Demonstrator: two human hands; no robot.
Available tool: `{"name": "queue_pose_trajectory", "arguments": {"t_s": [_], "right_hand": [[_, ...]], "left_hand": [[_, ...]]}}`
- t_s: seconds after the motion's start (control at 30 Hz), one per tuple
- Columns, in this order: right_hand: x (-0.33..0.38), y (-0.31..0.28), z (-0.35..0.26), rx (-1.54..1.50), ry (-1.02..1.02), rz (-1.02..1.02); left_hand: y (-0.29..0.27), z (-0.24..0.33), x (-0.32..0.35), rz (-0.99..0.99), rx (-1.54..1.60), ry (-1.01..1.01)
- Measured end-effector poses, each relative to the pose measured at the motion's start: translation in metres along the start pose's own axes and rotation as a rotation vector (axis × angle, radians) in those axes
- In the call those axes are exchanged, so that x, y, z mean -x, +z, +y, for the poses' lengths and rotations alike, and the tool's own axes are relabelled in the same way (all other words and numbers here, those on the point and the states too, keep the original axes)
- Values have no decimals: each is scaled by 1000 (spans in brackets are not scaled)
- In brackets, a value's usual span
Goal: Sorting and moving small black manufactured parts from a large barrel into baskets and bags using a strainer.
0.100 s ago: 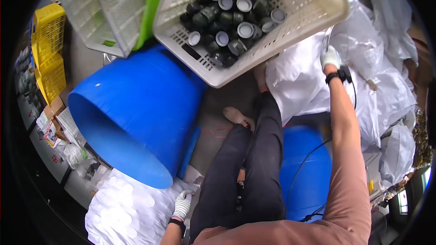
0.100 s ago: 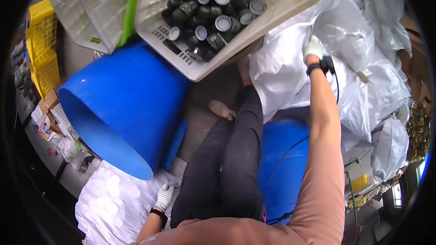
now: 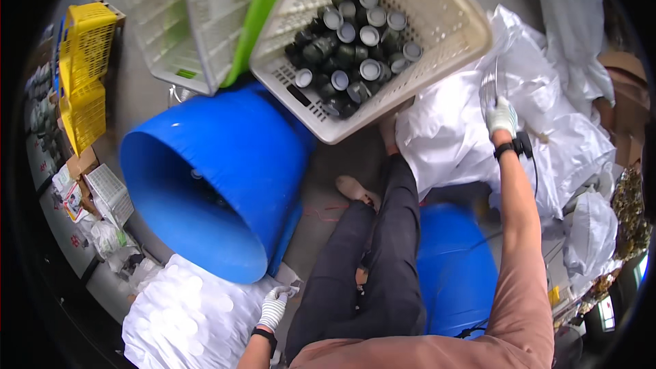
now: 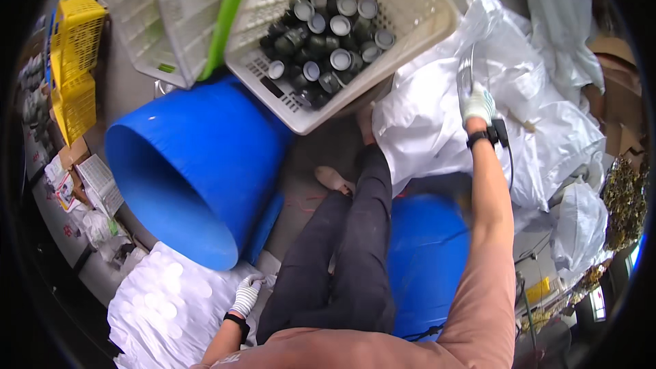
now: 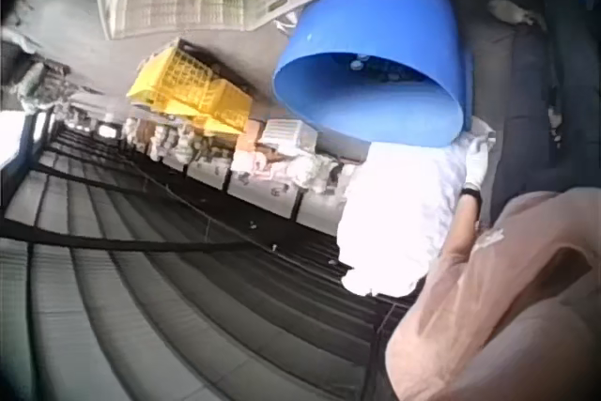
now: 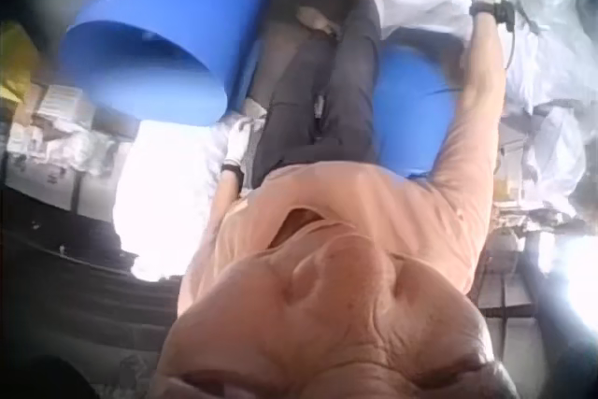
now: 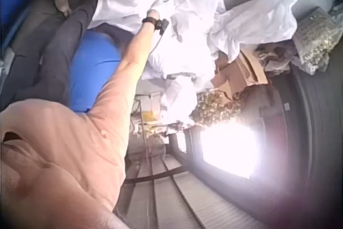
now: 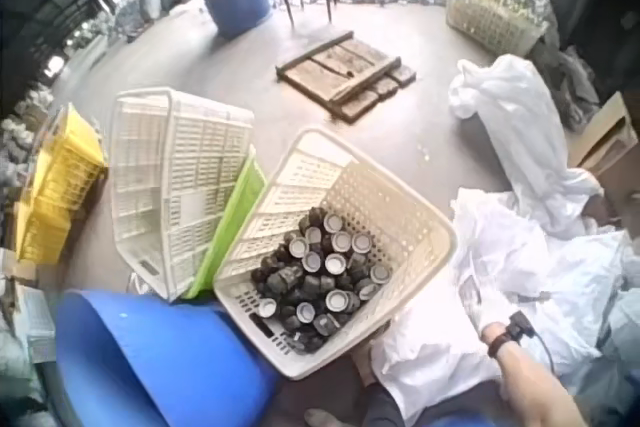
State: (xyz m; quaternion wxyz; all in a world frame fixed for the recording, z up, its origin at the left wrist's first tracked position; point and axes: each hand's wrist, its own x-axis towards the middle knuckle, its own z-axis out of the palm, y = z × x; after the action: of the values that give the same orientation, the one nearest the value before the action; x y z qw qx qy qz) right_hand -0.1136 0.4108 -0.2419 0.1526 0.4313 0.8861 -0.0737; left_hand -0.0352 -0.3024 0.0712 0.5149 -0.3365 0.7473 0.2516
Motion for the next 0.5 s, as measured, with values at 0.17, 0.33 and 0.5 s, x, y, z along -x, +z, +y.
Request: {"name": "queue_pose_trajectory", "arguments": {"t_s": [0.17, 0.33, 0.5], "right_hand": [[73, -184, 22, -180, -6, 158], [146, -338, 19, -739, 117, 273], [222, -515, -55, -1274, -67, 188]], "left_hand": [[-8, 23, 27, -96, 132, 68], [-13, 81, 65, 83, -119, 645], [5, 153, 107, -80, 257, 866]]}}
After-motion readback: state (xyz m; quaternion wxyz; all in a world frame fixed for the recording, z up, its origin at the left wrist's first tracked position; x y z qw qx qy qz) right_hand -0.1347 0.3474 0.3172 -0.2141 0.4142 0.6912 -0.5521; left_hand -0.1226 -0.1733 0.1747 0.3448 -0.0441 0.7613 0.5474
